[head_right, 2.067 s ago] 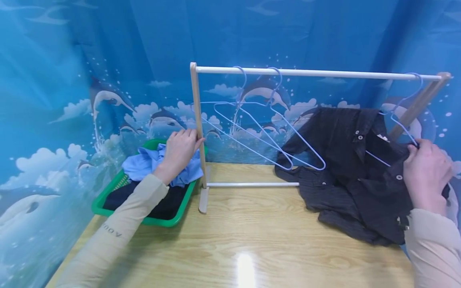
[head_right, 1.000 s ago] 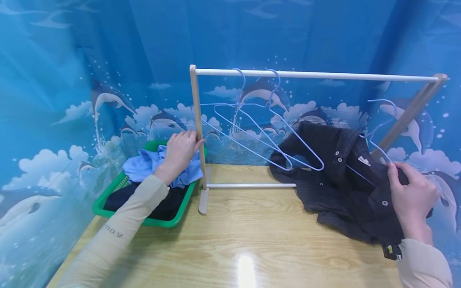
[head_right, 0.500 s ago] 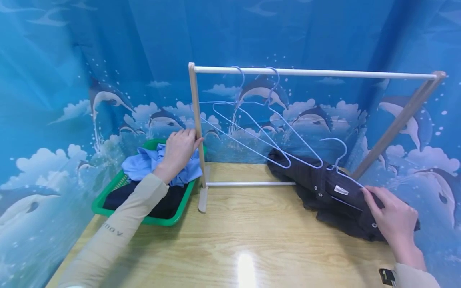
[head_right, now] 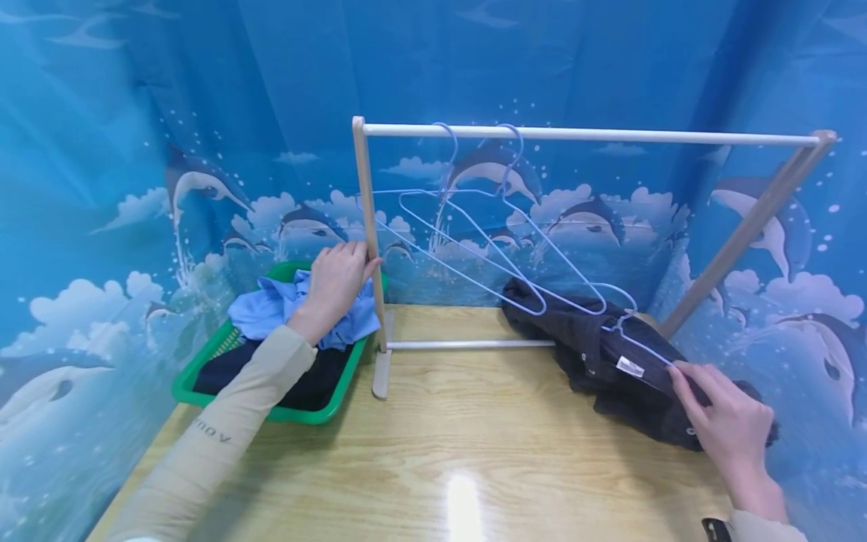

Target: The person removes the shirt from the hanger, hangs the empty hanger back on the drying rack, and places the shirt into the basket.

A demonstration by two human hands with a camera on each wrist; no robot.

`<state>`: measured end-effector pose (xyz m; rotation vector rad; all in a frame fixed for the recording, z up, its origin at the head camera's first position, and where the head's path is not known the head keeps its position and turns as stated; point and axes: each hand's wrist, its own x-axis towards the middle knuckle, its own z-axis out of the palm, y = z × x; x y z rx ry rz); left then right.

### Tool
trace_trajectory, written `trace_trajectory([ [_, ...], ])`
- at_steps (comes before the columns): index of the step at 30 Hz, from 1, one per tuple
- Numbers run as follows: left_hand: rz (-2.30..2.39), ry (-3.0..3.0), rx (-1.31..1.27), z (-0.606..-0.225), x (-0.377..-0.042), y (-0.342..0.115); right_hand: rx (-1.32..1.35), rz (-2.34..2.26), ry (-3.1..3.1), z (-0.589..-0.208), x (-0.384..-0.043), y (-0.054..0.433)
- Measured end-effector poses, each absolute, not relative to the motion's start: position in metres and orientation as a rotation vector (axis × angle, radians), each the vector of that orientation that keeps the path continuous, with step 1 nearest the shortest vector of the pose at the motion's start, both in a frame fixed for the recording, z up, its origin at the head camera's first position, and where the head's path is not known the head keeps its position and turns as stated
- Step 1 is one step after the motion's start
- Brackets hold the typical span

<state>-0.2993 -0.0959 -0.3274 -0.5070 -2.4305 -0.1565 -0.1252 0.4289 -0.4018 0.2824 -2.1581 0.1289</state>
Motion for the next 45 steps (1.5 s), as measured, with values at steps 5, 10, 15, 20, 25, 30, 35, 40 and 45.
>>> trace_trajectory([
  [5,-0.147,-2.429,-0.506,-0.327,-0.298,-0.096,0.339,0.185,-2.051,-0.406,-0.126,0.420],
  [10,-0.132,-2.430,-0.495,-0.327,-0.298,-0.095,0.383,0.227,-1.973,-0.407,-0.126,0.409],
  [15,-0.137,-2.434,-0.493,-0.327,-0.298,-0.095,0.426,0.285,-1.859,-0.402,-0.129,0.390],
  [20,-0.140,-2.434,-0.489,-0.326,-0.298,-0.096,0.477,0.386,-1.729,-0.397,-0.133,0.369],
  [25,-0.143,-2.440,-0.488,-0.327,-0.298,-0.096,0.485,0.467,-1.737,-0.390,-0.130,0.349],
  [30,-0.132,-2.442,-0.480,-0.328,-0.298,-0.096,0.512,0.595,-1.711,-0.389,-0.133,0.334],
  [35,-0.125,-2.427,-0.471,-0.328,-0.298,-0.096,0.556,0.653,-1.680,-0.392,-0.144,0.325],
  [40,-0.105,-2.457,-0.467,-0.328,-0.296,-0.097,0.599,0.667,-1.706,-0.394,-0.153,0.316],
  [45,-0.151,-2.475,-0.495,-0.328,-0.284,-0.096,0.610,0.687,-1.708,-0.391,-0.156,0.303],
])
